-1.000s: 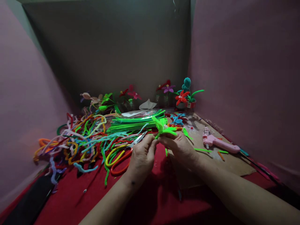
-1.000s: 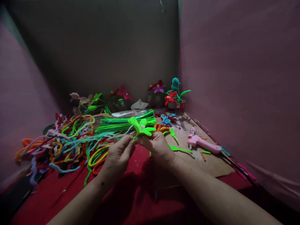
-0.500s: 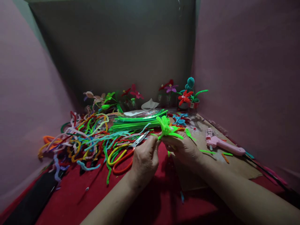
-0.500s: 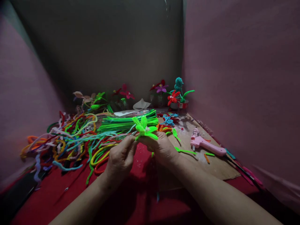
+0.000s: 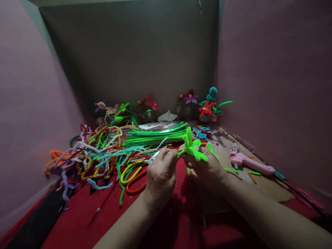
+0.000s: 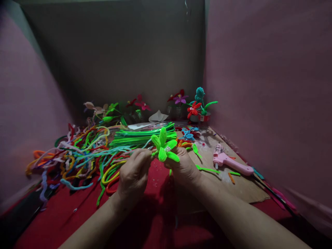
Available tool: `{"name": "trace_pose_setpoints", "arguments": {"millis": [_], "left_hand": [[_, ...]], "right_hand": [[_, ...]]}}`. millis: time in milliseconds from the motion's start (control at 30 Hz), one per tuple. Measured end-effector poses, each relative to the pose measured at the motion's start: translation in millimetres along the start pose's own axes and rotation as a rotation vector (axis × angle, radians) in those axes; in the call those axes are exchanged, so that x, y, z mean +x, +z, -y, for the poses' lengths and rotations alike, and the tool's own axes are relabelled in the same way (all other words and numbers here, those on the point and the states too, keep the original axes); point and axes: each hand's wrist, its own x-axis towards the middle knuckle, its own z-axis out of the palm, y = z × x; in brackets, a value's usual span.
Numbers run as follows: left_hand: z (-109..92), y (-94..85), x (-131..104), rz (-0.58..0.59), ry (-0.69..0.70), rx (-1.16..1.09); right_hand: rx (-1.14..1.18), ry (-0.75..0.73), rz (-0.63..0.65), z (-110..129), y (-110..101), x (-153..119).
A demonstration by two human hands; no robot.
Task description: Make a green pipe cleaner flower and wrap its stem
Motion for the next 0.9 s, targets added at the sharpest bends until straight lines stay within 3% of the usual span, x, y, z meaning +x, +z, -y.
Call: {"name": "trace_pose_setpoints", "arguments": {"millis": [100,300,433,733,900], "left_hand": [[-4,-0.2,-2,0.033,-0.104,-0.102],[-15,-1.8,4,0.185,-0.542,-0.537],[-17,-5.8,11,0.290,-0.760,-0.844],[-7,-12.6,13,0.530,-0.949,-1.389],[-1,-12.0,11,0.634,-0.956,-1.605]], "right_hand": [[0.000,-0.011,0.000,0,0,-1],[-0.012,0.063,0.019,3,-1,0],[0.039,0.119,0.059,7,-2,2],[0.049,0.161,0.082,8,-5,0],[0.025,0.177,0.156,8,-6,-1]]}}
